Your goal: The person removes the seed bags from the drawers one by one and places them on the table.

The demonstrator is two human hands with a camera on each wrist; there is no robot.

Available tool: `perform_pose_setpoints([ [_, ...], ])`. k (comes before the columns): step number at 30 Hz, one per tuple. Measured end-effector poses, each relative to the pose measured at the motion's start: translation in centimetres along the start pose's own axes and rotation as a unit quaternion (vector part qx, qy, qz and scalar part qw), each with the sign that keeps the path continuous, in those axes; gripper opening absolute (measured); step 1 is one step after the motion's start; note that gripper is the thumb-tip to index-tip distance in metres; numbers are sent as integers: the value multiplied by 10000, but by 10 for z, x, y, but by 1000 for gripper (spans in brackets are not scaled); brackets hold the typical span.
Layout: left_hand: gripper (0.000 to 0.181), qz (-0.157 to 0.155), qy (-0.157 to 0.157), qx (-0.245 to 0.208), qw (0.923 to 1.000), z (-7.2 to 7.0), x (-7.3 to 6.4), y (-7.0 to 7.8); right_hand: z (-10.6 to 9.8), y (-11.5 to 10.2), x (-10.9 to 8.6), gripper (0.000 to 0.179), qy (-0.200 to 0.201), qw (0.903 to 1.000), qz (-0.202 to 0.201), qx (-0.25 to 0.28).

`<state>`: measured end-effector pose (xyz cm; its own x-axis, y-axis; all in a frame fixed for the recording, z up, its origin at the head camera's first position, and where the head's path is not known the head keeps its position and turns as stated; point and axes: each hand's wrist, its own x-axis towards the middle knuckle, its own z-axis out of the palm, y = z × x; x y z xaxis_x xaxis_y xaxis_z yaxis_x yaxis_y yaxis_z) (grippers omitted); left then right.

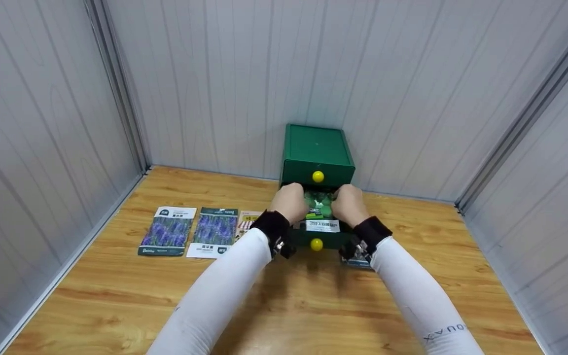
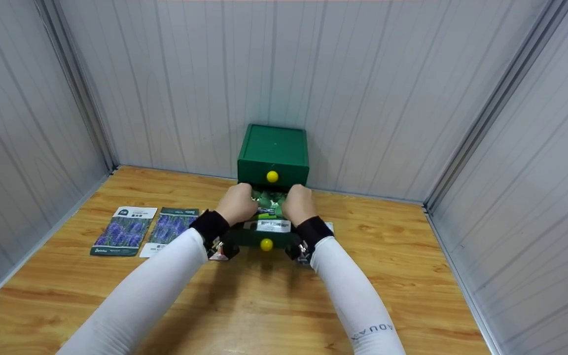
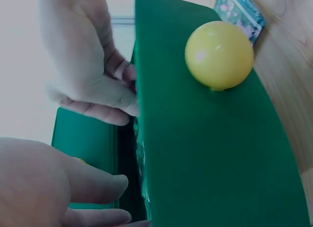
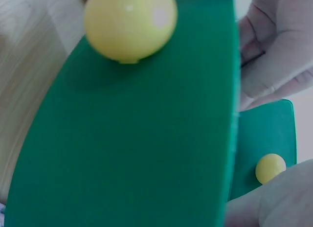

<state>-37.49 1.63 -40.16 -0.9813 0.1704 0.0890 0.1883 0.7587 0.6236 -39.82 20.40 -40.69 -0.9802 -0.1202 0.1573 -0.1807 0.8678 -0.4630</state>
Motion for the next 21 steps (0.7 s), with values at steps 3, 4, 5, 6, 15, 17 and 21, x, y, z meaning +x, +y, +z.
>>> perform_pose_setpoints([
  [3,24,67,317,-63,9995,-3,1,-2,-5,3,0,23,-52,9996,139,255],
  [4,23,101,423,-65,9990,-3,1,-3,-6,4,0,28,-72,9991,201,364],
  [5,23,140,523,-52,9985,-3,1,-4,-8,5,0,32,-102,9983,282,498],
  [6,25,164,609,-58,9980,-4,2,-5,-10,5,-1,33,-172,9971,379,644],
  [15,56,255,626,-728,9951,-8,4,-16,-20,12,-4,32,-500,9737,923,2021],
  [17,56,232,591,-850,9944,-10,4,-19,-21,13,-5,31,-559,9701,966,2157],
  [21,59,3,432,-1219,9916,-11,5,-22,-24,17,-5,32,-648,9626,1087,2395],
])
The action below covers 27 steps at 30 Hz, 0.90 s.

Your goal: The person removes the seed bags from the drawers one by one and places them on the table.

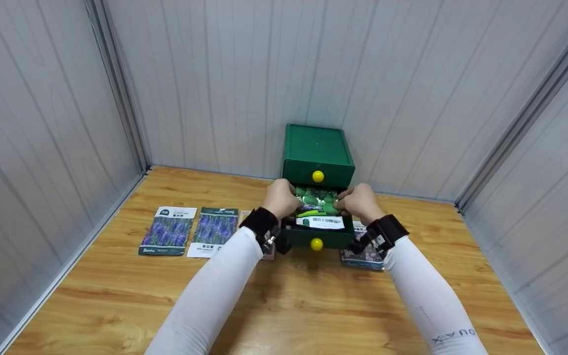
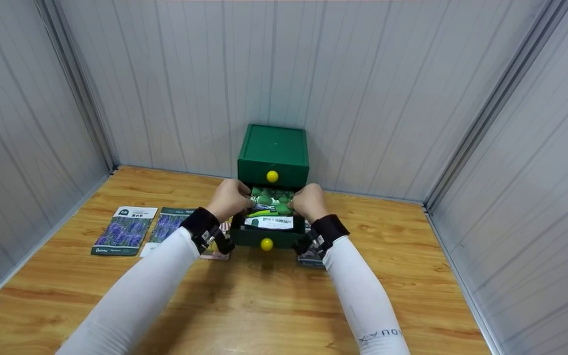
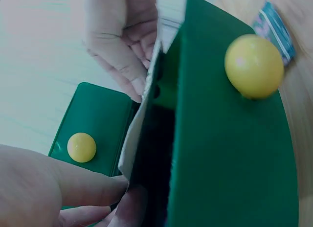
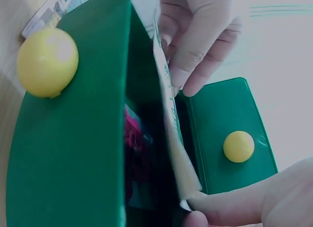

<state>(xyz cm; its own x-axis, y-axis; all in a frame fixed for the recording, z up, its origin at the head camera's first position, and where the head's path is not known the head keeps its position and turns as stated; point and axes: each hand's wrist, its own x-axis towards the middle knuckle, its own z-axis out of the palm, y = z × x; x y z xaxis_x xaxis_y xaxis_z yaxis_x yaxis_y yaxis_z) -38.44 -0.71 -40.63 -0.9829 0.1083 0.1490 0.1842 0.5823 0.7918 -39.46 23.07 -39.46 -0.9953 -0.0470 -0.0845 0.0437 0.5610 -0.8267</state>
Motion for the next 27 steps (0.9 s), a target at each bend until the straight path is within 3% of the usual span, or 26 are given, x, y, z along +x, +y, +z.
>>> perform_pose_setpoints([
  [4,59,-359,-182,-545,9977,-1,0,0,-4,3,0,33,-64,9994,170,304],
  [8,47,-612,-334,-1099,9915,-2,-1,2,-9,5,-1,30,-118,9979,248,585],
  [14,29,-654,-344,-1364,9879,-3,-3,6,-14,10,-4,31,-292,9945,143,998],
  [18,5,-707,-420,-1660,9827,-3,-7,7,-17,14,-5,33,-313,9929,165,1132],
  [27,7,-778,-527,-1969,9759,-2,-12,12,-20,19,-9,38,-328,9937,112,1066],
])
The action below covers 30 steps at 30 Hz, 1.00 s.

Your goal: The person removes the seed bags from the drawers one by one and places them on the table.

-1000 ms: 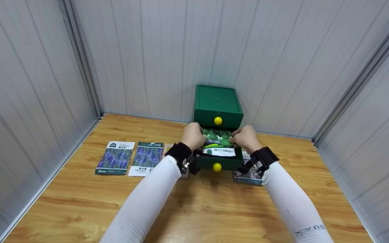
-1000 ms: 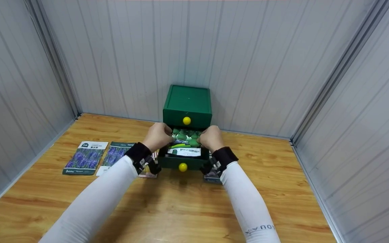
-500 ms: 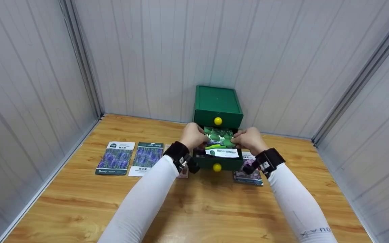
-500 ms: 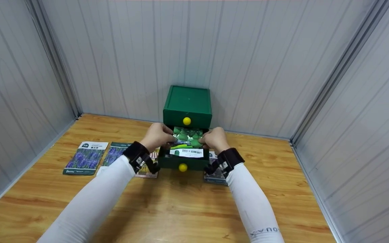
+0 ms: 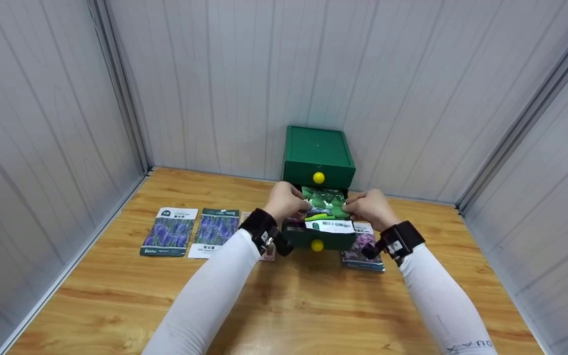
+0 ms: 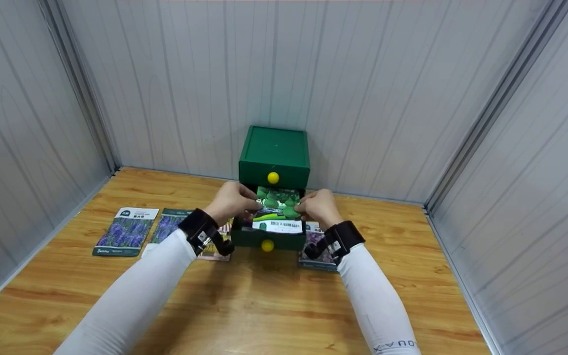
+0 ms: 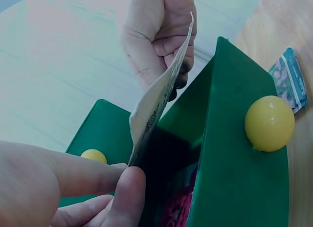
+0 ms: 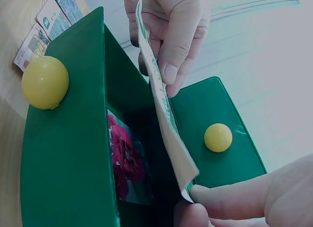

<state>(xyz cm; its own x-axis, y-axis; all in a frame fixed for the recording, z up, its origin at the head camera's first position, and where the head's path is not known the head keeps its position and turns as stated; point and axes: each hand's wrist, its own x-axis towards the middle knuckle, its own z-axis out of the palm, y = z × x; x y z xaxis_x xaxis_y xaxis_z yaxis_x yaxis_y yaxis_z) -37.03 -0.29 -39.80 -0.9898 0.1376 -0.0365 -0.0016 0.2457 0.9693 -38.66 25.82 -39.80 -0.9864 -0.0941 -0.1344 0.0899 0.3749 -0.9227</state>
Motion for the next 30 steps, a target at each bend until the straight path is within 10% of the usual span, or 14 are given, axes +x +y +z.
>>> perform_pose_setpoints([
  [30,23,307,-322,-234,9987,17,-12,1,-17,9,-23,34,80,9984,-419,-375],
])
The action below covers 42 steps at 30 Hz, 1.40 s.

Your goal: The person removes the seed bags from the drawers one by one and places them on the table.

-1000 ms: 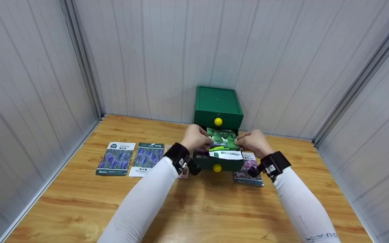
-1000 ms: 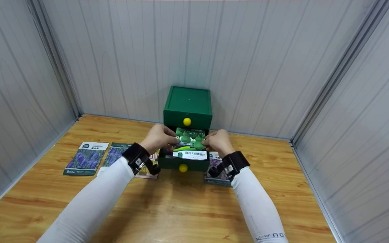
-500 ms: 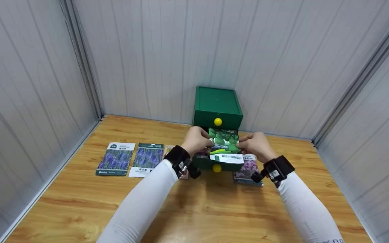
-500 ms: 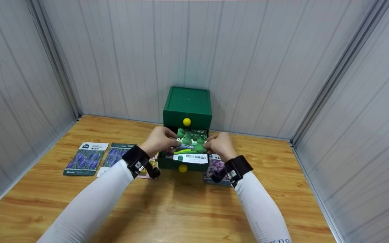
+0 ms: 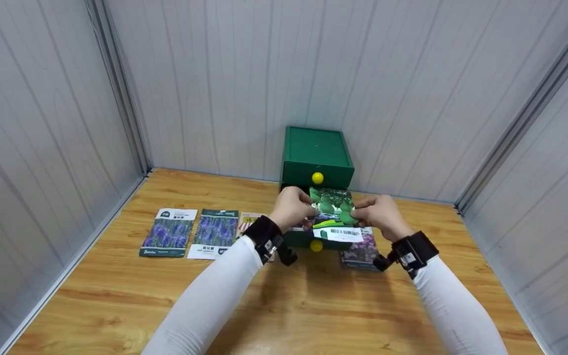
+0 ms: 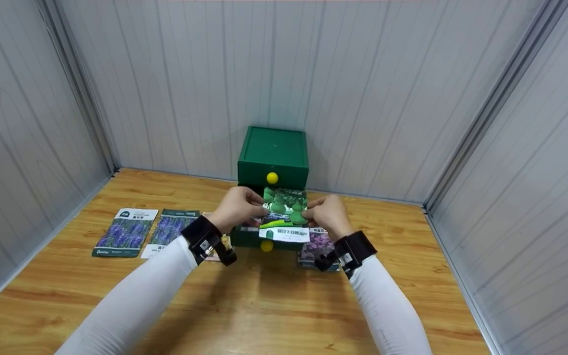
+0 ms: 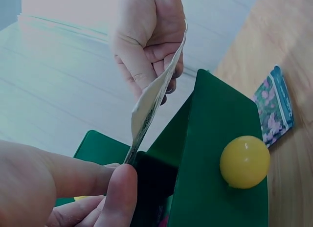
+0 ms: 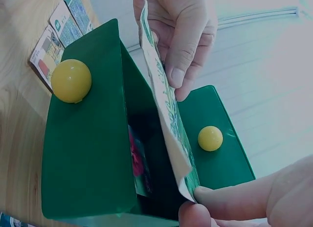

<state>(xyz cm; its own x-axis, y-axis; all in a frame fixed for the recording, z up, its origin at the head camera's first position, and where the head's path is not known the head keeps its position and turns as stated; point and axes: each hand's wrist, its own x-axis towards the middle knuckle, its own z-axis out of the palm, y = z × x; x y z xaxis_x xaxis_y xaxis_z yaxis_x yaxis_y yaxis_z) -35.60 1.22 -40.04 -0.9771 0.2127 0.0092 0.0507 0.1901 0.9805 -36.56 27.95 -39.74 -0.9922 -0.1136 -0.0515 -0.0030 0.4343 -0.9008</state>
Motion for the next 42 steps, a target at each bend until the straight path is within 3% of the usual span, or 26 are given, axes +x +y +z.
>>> perform_pose_setpoints([
  [3,24,-22,-31,-47,10000,2,-2,1,-3,0,-2,35,-12,10000,-4,20],
  [11,30,9,74,331,9994,12,-5,6,-11,3,-10,40,-11,9997,-89,212],
  [18,36,-14,72,115,9999,23,-4,7,-21,9,-14,42,26,9987,-195,471],
  [42,37,223,-56,176,9996,56,-1,17,-51,23,-22,46,269,9984,-88,486],
])
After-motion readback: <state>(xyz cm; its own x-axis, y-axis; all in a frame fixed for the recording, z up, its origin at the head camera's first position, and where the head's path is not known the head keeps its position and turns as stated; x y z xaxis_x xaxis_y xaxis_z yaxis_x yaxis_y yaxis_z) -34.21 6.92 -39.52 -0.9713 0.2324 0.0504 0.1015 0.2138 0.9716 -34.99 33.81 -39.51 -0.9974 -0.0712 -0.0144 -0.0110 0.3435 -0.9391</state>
